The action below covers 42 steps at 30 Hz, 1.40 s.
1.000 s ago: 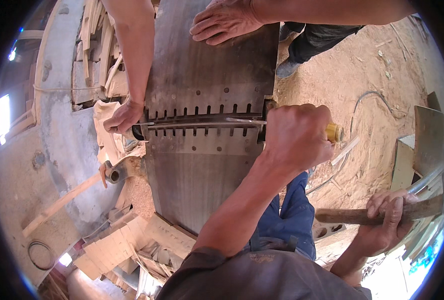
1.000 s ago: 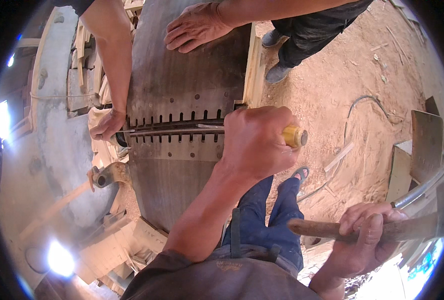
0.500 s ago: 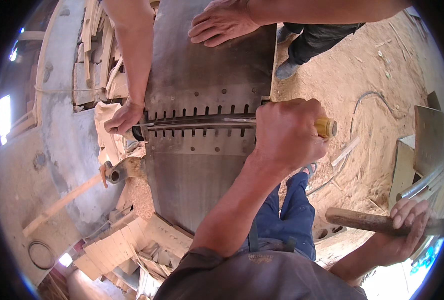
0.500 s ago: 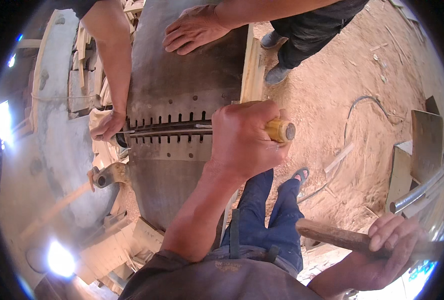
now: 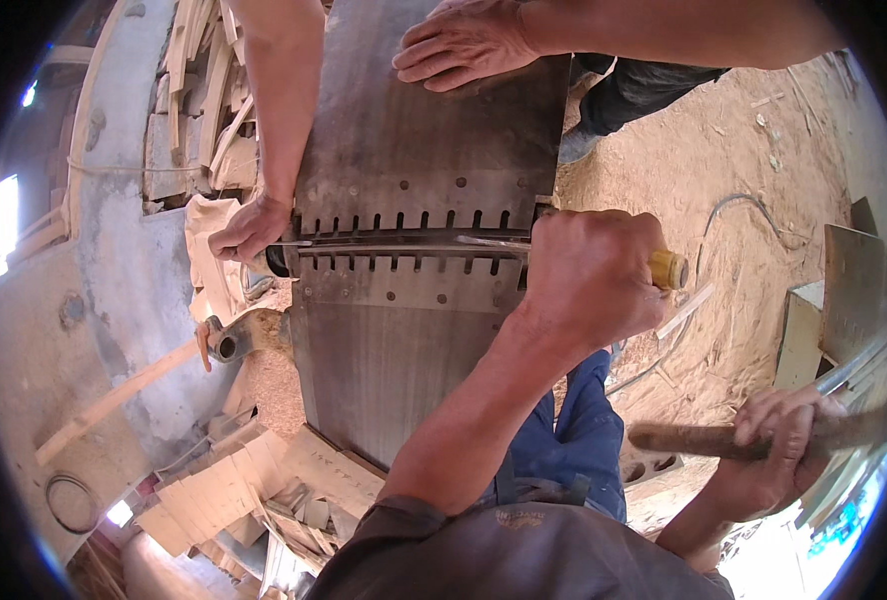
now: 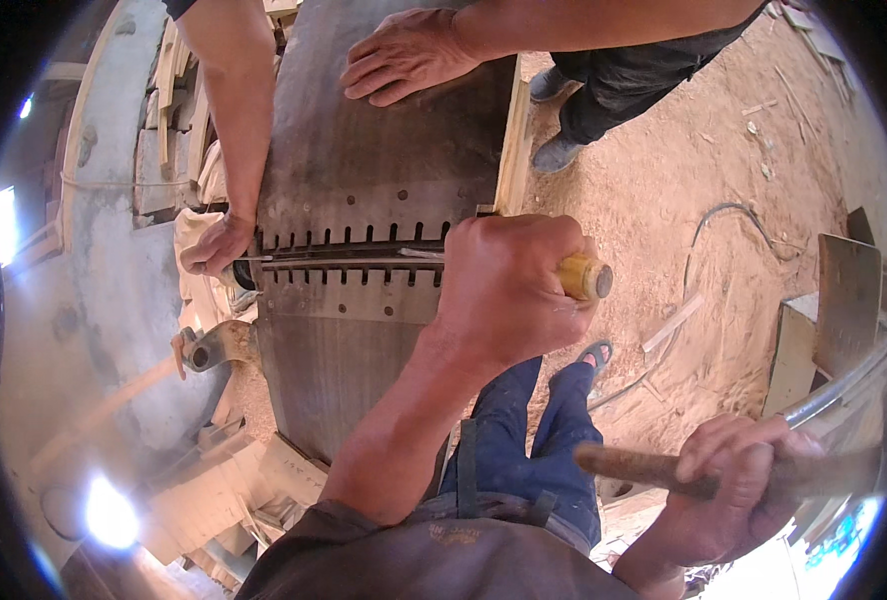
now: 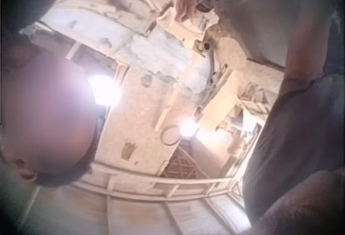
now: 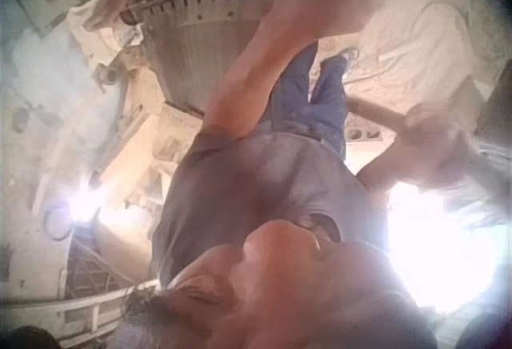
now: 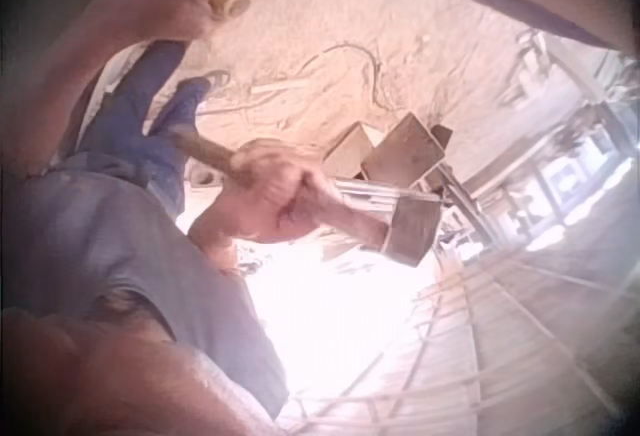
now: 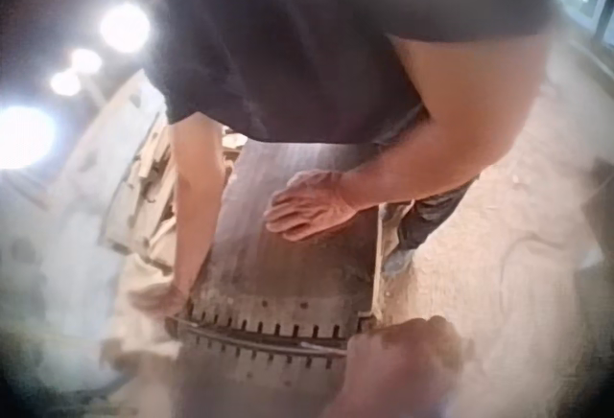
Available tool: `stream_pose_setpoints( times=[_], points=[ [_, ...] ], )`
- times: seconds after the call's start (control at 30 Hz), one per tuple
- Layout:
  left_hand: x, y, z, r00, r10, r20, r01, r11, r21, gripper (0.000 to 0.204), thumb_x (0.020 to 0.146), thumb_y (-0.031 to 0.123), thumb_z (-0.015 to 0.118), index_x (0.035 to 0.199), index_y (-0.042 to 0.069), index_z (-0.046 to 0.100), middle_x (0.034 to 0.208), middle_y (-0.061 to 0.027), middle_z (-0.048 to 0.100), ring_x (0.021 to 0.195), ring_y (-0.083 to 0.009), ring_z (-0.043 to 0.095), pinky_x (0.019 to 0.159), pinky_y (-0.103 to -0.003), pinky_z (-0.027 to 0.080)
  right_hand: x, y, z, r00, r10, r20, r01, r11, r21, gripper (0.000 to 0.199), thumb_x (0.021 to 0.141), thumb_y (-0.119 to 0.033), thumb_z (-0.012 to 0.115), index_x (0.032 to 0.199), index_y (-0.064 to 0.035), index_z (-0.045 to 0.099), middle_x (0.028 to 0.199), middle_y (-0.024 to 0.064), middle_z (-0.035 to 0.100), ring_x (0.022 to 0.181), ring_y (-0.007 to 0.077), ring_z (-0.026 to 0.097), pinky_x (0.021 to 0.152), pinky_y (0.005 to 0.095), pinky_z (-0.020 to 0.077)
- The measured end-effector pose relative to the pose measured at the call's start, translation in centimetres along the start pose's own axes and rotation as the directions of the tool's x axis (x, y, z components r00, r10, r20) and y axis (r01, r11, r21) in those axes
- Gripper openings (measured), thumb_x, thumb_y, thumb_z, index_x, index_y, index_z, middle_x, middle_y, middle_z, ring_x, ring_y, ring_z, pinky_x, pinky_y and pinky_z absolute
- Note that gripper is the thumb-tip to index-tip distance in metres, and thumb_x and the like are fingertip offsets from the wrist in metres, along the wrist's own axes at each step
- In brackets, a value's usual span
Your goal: The person uses a hammer and chisel to drive a metal pin into a large curved metal component while a coworker holds the piece steady. The person then uses a wrench to tighten bolts on the same component.
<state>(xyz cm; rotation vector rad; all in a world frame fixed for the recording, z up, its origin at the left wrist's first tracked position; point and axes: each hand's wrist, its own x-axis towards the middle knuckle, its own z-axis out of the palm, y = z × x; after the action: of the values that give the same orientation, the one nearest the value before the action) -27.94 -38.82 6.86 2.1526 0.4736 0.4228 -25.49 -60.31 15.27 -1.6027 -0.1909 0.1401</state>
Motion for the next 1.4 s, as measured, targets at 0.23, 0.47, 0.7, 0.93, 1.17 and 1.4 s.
stream_pose_setpoints(
  times=[0.23,0.47,0.7,0.93,1.17,1.4],
  points=[
    [-0.5,-1.5,-1.6,0.996,-0.02,-0.085,0.024,0.999,0.048,0.017,0.064,0.012,0.081,0.072,0.01,0.067,0.065,-0.0133,0.062,0.061,-0.035,0.065,0.055,-0.041,0.051,-1.0,1.5,1.8,0.839,0.481,0.255,-0.303,0.802,-0.515,0.027,0.09,0.003,0.07,0.115,0.0025,0.059,0.079,0.0045,0.066,0.063,0.0118,0.062,0.058,0.0265,0.0477],
    [0.6,2.2,-2.5,0.957,0.105,-0.27,-0.152,0.976,-0.157,0.025,0.055,0.01,0.08,0.069,0.013,0.059,0.066,-0.0071,0.059,0.058,-0.0299,0.061,0.051,-0.04,0.046,0.7,0.5,1.2,0.952,0.299,-0.062,-0.304,0.915,-0.264,0.02,0.093,0.0,0.067,0.108,-0.0002,0.054,0.075,0.0076,0.056,0.053,0.0132,0.055,0.048,0.026,0.0472],
    [-2.0,1.4,-1.6,0.983,0.118,-0.141,-0.138,0.981,-0.139,0.03,0.049,0.013,0.08,0.073,0.018,0.062,0.063,-0.0039,0.056,0.057,-0.0289,0.061,0.049,-0.039,0.045,-1.6,1.9,-0.8,0.886,0.462,0.024,-0.446,0.867,-0.224,0.024,0.092,-0.003,0.07,0.106,0.0002,0.051,0.069,0.0059,0.056,0.046,0.0129,0.054,0.042,0.0255,0.0439],
    [-2.1,0.3,-1.0,0.991,0.104,-0.083,-0.111,0.989,-0.095,0.029,0.049,0.013,0.08,0.072,0.016,0.063,0.064,-0.0042,0.059,0.058,-0.0289,0.064,0.051,-0.039,0.048,-2.9,2.2,-1.2,0.868,0.496,0.019,-0.476,0.844,-0.246,0.022,0.092,-0.004,0.069,0.103,-0.0018,0.05,0.066,0.0046,0.057,0.044,0.0114,0.053,0.041,0.0239,0.0431],
    [-1.8,-0.1,0.3,0.994,0.088,-0.06,-0.091,0.994,-0.056,0.023,0.052,0.009,0.078,0.069,0.014,0.063,0.063,-0.0066,0.061,0.057,-0.0301,0.064,0.05,-0.039,0.048,-3.3,2.1,-1.4,0.897,0.441,0.007,-0.42,0.859,-0.294,0.02,0.094,-0.003,0.066,0.106,-0.0021,0.051,0.067,0.0045,0.054,0.044,0.0117,0.051,0.04,0.0241,0.0419],
    [-1.4,0.2,-1.3,0.996,0.067,-0.055,-0.071,0.995,-0.074,0.02,0.056,0.01,0.078,0.072,0.013,0.067,0.065,-0.0088,0.063,0.059,-0.032,0.065,0.052,-0.04,0.049,-3.0,0.2,2.3,0.993,0.114,-0.022,-0.116,0.983,-0.14,0.017,0.091,0.005,0.063,0.099,-0.0016,0.05,0.069,0.0047,0.056,0.052,0.0129,0.055,0.049,0.0259,0.0457]
  ],
)
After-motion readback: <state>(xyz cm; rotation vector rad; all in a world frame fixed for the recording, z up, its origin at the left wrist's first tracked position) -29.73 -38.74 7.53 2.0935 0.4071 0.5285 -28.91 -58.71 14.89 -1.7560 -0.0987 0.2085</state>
